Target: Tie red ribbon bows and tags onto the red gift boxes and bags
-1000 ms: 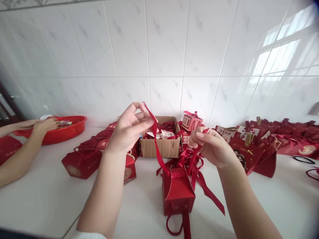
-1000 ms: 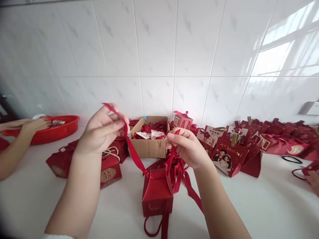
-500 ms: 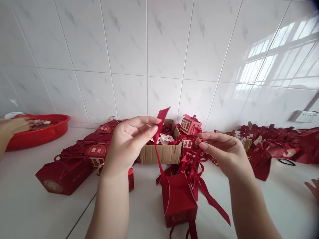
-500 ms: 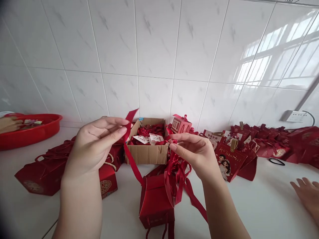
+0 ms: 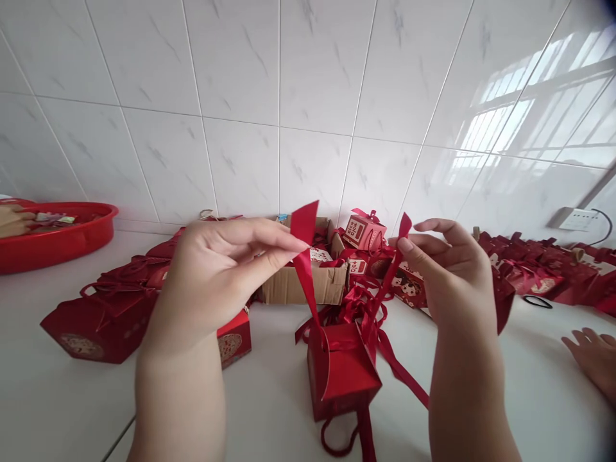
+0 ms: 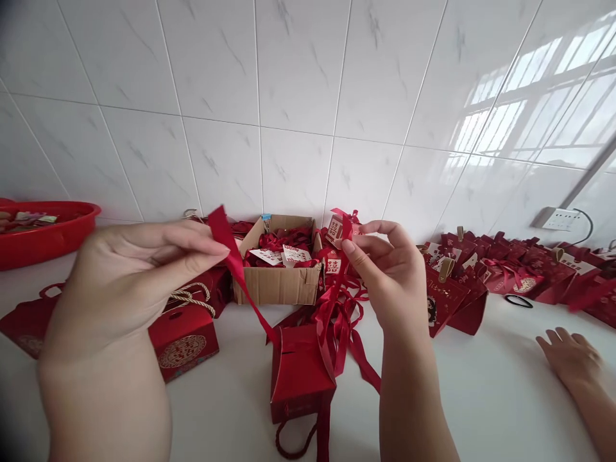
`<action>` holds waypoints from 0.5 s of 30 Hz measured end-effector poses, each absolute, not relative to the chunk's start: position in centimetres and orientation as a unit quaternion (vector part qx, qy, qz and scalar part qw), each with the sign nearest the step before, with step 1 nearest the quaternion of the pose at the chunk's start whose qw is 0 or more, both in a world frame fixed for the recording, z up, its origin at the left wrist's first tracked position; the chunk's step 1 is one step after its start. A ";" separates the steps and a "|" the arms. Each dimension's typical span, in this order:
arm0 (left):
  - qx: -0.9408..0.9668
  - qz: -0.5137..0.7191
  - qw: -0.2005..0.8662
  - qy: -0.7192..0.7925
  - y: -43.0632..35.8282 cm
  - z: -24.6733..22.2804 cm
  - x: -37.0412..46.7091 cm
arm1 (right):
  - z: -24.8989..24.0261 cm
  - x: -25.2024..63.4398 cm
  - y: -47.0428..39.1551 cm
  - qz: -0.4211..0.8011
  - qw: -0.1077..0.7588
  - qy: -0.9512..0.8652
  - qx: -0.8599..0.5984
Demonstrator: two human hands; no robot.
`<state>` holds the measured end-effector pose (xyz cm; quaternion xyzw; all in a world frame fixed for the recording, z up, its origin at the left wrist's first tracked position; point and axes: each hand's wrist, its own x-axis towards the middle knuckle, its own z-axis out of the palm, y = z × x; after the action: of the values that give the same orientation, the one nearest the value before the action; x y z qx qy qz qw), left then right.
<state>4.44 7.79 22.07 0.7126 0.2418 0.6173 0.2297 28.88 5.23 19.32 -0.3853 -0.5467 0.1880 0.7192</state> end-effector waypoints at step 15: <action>0.637 0.657 0.289 0.282 7.1 22.2 5.7 | 19.1 27.7 5.2 0.265 0.704 -0.575 -0.321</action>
<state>5.72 7.10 22.23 0.6367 0.2823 0.6570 0.2885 27.69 5.15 19.10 -0.3213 -0.5749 0.2654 0.7041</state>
